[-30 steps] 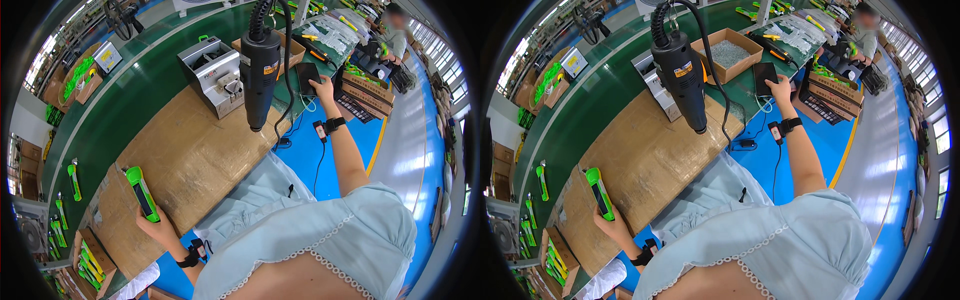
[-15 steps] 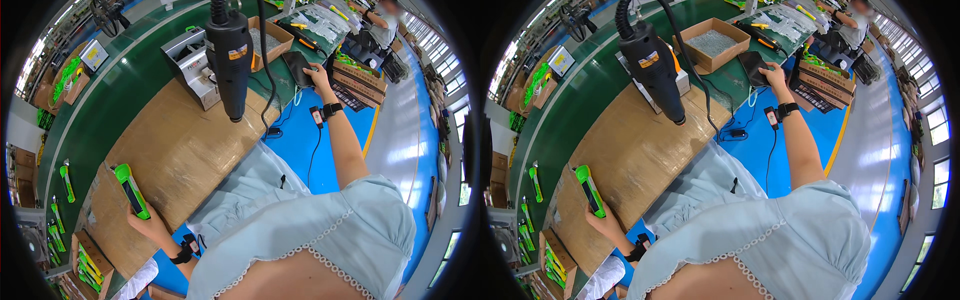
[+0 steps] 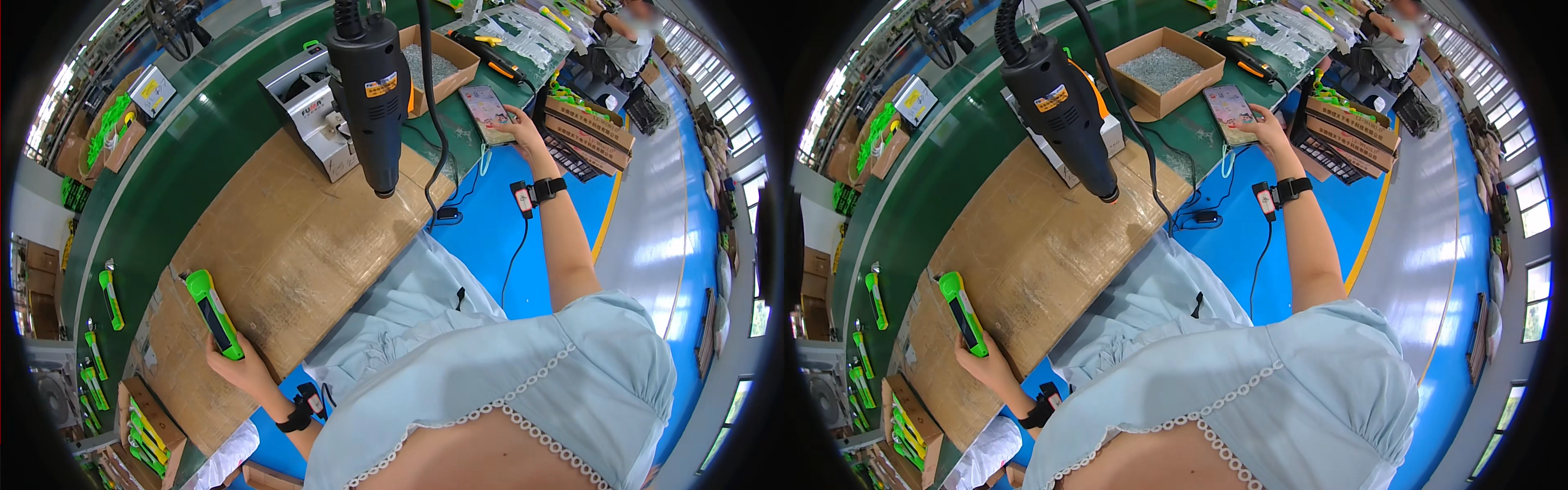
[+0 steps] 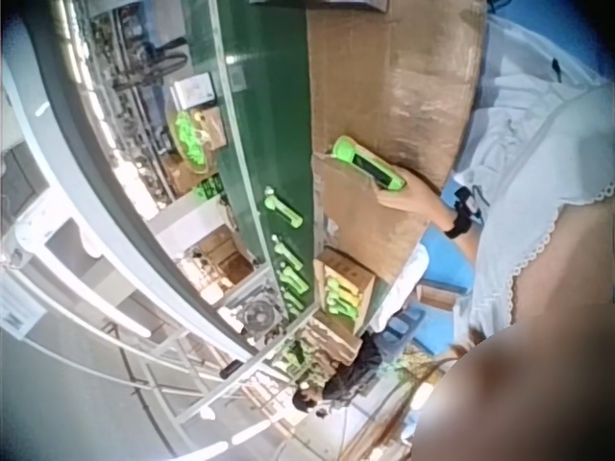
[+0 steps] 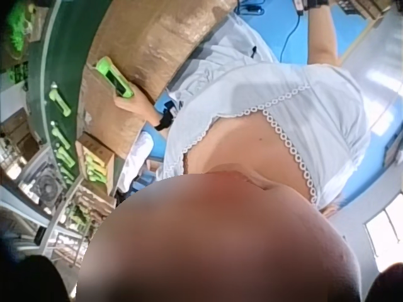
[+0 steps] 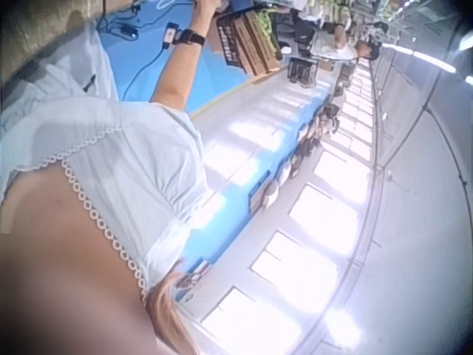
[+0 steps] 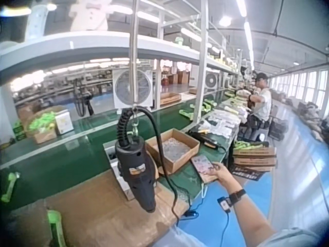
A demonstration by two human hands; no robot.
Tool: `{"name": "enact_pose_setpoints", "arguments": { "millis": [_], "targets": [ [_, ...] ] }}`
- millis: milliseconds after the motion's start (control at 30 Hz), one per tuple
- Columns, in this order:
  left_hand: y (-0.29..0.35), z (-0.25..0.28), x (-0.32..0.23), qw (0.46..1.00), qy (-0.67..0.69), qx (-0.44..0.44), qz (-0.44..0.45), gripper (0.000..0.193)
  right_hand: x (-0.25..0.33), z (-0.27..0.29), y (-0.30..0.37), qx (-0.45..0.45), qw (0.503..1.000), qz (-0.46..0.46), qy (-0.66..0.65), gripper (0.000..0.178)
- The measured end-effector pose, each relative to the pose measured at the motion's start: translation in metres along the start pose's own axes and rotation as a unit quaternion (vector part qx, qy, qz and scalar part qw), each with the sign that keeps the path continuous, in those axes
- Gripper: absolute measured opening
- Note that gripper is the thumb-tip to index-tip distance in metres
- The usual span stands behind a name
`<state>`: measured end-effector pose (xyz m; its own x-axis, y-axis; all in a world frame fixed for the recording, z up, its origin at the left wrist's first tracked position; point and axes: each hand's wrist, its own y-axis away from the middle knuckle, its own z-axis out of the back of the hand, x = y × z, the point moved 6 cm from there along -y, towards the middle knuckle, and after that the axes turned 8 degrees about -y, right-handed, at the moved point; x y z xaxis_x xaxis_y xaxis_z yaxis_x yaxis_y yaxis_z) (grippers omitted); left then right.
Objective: Assembling solar-powered green flashlights using an electric screwdriver at a factory workstation.
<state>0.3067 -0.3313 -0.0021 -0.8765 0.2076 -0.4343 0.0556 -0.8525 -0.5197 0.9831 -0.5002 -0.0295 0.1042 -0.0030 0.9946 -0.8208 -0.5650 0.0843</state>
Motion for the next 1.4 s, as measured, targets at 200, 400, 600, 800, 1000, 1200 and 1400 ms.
{"name": "enact_pose_setpoints", "arguments": {
  "millis": [200,400,600,800,1000,1200,1400],
  "targets": [
    [-0.001,-0.001,0.002,1.000,-0.010,-0.003,0.001,0.048,0.007,-0.007,0.007,-0.015,0.999,-0.031,0.000,0.076],
    [0.000,0.002,-0.003,1.000,-0.003,-0.003,0.004,0.048,0.020,-0.012,0.023,-0.006,0.996,-0.085,-0.020,0.081],
    [0.000,0.002,-0.001,1.000,-0.005,-0.004,0.003,0.048,0.008,-0.007,0.015,0.196,0.979,-0.019,-0.046,0.088],
    [0.000,0.001,-0.002,1.000,-0.004,-0.001,0.004,0.048,0.004,-0.006,0.004,0.086,0.994,-0.049,-0.035,0.081],
    [-0.001,0.002,-0.002,1.000,-0.003,0.002,0.012,0.048,0.009,-0.012,0.008,0.039,0.998,-0.058,-0.002,0.068],
    [-0.001,0.002,-0.003,1.000,0.003,0.001,0.007,0.048,-0.004,0.004,-0.021,-0.027,0.998,-0.026,0.053,0.069],
    [0.000,0.001,-0.002,1.000,0.008,0.002,0.005,0.047,-0.014,0.010,-0.039,-0.107,0.962,0.036,0.248,0.073]
  ]
}}
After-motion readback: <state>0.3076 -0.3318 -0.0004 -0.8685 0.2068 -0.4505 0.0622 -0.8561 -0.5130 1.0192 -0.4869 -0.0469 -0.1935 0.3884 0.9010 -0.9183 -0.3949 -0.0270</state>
